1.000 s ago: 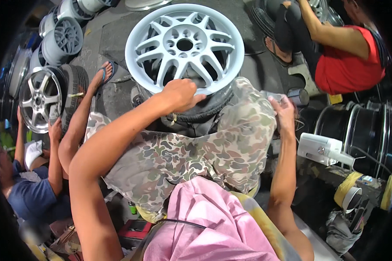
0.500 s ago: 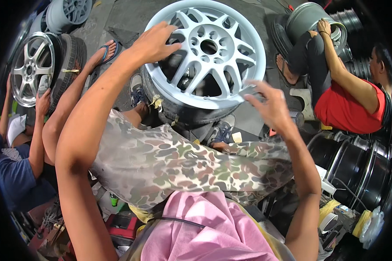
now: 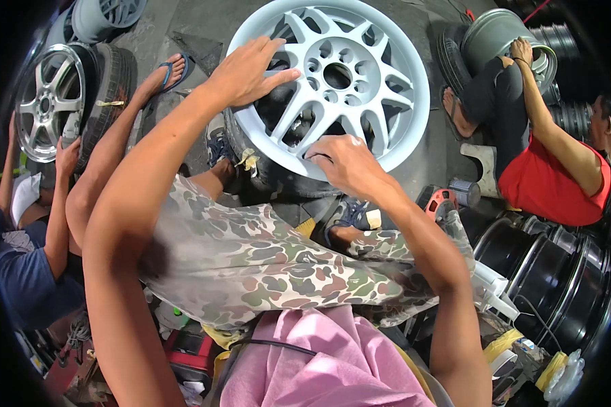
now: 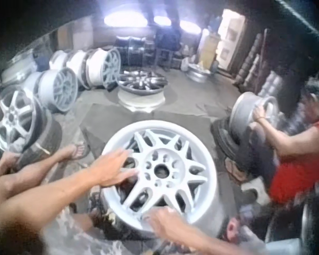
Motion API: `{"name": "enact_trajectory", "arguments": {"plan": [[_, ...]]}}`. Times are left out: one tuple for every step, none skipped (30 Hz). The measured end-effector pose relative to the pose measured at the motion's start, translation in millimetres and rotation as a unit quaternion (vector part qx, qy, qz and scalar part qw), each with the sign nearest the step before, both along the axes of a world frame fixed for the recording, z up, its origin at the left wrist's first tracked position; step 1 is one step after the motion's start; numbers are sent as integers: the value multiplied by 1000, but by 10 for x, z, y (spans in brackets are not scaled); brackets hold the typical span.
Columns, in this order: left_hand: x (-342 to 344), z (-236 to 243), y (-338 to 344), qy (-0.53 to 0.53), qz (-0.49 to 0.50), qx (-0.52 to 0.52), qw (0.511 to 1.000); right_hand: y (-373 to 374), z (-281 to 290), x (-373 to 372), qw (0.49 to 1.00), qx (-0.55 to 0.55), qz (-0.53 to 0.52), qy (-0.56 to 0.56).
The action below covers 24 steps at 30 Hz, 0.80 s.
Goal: The person cleans and sands the edges of a white wheel rim by hand using a piece of sandpaper and a small tool, then opens a tool case to retrieve items.
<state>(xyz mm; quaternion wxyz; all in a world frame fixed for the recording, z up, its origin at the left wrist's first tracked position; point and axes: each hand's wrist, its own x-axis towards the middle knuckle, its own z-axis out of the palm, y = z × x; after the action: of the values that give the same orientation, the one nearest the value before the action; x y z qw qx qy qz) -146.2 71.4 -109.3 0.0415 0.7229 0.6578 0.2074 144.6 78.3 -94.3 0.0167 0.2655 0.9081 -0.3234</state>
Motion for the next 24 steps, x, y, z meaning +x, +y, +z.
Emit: {"name": "enact_trajectory", "arguments": {"plan": [[13, 8, 18, -2, -1, 12, 1000, 70, -58, 104, 999, 15, 23, 30], [22, 16, -20, -2, 2, 8, 1000, 88, 2, 134, 997, 24, 53, 58], [26, 27, -49, 10, 13, 11, 1000, 140, 130, 226, 996, 39, 81, -9], [44, 43, -60, 21, 23, 15, 999, 155, 202, 278, 996, 37, 84, -10], [60, 45, -72, 20, 25, 14, 999, 163, 248, 320, 993, 64, 94, -27], [74, 52, -85, 24, 32, 2, 999, 159, 264, 339, 989, 90, 104, -43], [101, 84, -48, 29, 33, -4, 999, 129, 248, 296, 989, 94, 102, -44], [100, 56, -26, 30, 32, -1, 999, 67, 168, 173, 994, 74, 76, -20], [109, 16, -9, 31, 27, 21, 999, 38, 134, 106, 997, 55, 50, 5], [100, 18, -15, 34, 23, 41, 998, 31, 159, 73, 997, 55, 50, 8], [85, 23, -9, 37, 22, 41, 998, 29, 206, 44, 999, -11, 21, 39], [76, 25, 4, 34, 26, 36, 998, 33, 251, 15, 994, -77, -8, 70], [93, 12, -4, 27, 30, 30, 999, 156, 261, 86, 974, -202, -23, 97], [82, 7, -40, 24, 36, 27, 999, 173, 375, 124, 974, -205, -18, 93], [59, 9, -71, 31, 40, 10, 999, 173, 519, 158, 982, -155, -38, 101], [51, 16, -82, 38, 39, -5, 999, 149, 623, 210, 987, -101, -62, 109], [38, 1, -55, 37, 32, 19, 999, 125, 549, 294, 990, -65, -60, 114], [32, -16, -33, 39, 31, 24, 998, 51, 448, 386, 989, -61, -61, 117], [62, -23, 4, 45, 26, 38, 998, -48, 330, 500, 993, 54, -24, 98], [92, -26, -23, 50, 27, 47, 997, -153, 317, 533, 983, 164, 20, 77], [83, -8, -28, 52, 30, 30, 998, -264, 298, 498, 986, 157, -13, 56], [99, -8, -47, 49, 30, 29, 998, -363, 271, 376, 986, 156, -12, 53], [105, 0, -35, 48, 31, 18, 998, -446, 235, 202, 984, 141, -22, 102], [93, 34, -10, 49, 30, 10, 998, -514, 212, -2, 979, 129, -33, 153]]}}
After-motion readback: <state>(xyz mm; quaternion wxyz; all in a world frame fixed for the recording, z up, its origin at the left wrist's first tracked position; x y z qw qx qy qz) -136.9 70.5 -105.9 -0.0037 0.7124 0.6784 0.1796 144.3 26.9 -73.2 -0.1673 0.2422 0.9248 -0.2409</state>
